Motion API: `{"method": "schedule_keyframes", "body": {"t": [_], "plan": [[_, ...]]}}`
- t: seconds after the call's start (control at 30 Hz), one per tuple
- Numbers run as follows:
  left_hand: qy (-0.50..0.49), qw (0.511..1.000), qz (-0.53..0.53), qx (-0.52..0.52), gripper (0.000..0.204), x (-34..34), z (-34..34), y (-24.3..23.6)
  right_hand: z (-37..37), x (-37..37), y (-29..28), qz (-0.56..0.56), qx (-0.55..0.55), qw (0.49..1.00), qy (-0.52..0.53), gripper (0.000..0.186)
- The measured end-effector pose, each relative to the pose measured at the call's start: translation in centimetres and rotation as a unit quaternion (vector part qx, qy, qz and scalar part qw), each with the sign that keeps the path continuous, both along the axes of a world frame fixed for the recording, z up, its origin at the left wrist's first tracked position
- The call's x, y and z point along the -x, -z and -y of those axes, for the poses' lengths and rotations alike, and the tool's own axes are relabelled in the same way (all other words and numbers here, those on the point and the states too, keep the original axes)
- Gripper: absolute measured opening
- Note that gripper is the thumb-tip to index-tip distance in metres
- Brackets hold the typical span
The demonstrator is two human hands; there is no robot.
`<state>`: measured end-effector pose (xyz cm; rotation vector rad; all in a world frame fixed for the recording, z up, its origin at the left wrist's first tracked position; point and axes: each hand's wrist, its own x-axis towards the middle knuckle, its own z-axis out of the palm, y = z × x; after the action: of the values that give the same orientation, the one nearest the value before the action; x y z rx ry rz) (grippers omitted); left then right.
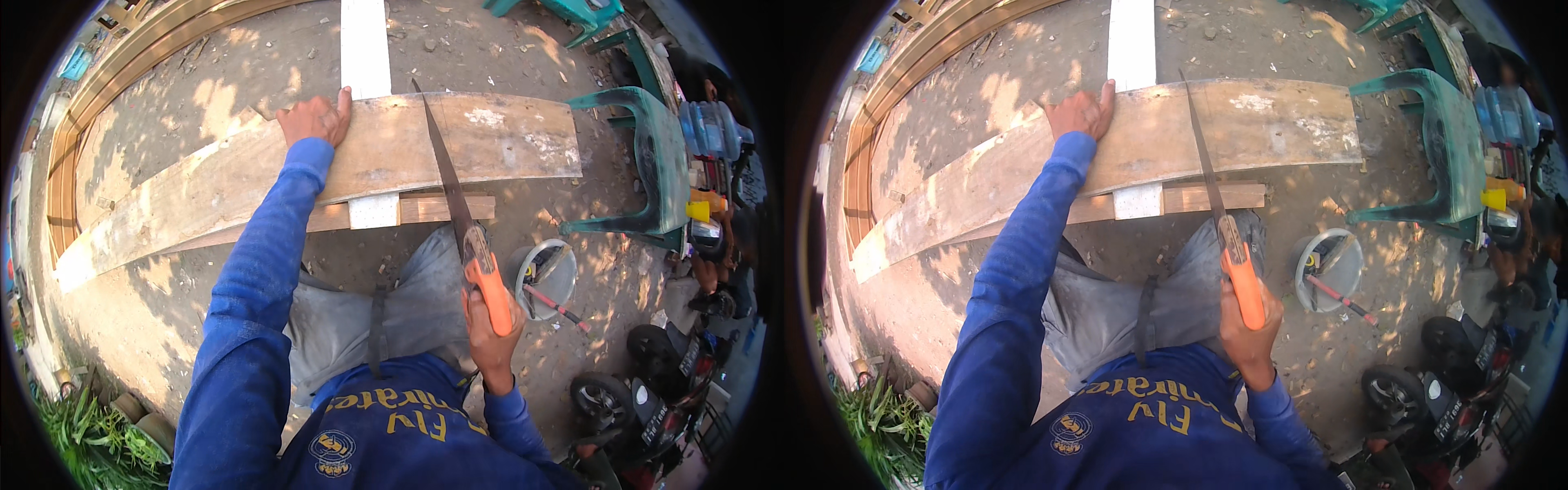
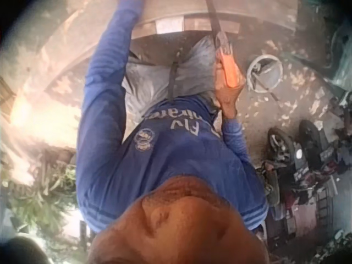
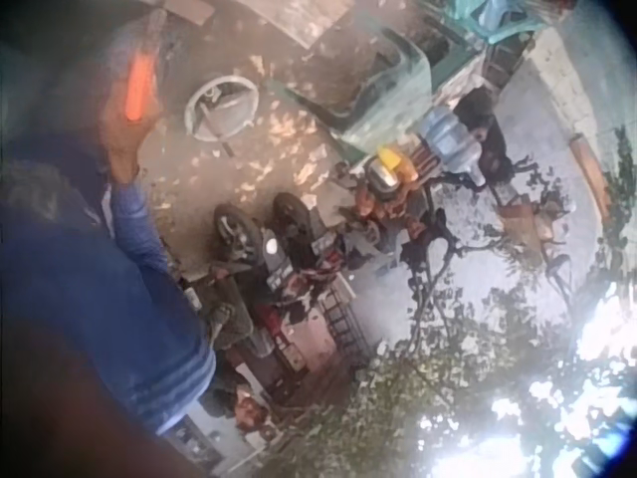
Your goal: The person measures and marks a wooden plank using a tape measure and a pen, and then saws the plank along the marked line with a hand saw.
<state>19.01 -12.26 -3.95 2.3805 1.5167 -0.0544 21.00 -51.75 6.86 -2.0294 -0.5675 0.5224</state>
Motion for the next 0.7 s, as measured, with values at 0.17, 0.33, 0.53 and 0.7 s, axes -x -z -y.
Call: {"method": "schedule_keyframes", "body": {"t": [0.17, 0.33, 0.53, 0.7], "plan": [[0.001, 1.000, -0.016, 0.014, 0.085, 0.1, 0.2, 1.1, -10.0, -6.8, 4.8, 0.000, -0.024, 0.999, -0.022, 0.018], [-0.006, 0.999, -0.023, 0.022, 0.085, 0.4, -0.6, 0.4, 3.6, 2.2, -0.2, 0.052, 0.018, 0.998, -0.016, 0.028], [0.000, 1.000, -0.021, 0.009, 0.084, -0.4, -0.4, 0.2, -3.2, -2.1, 2.3, 0.061, -0.046, 0.997, -0.011, 0.023], [-0.012, 0.998, -0.002, -0.056, 0.078, -0.1, -0.6, 2.3, -7.7, -4.1, 3.5, 0.015, -0.092, 0.996, -0.009, 0.015]]}}
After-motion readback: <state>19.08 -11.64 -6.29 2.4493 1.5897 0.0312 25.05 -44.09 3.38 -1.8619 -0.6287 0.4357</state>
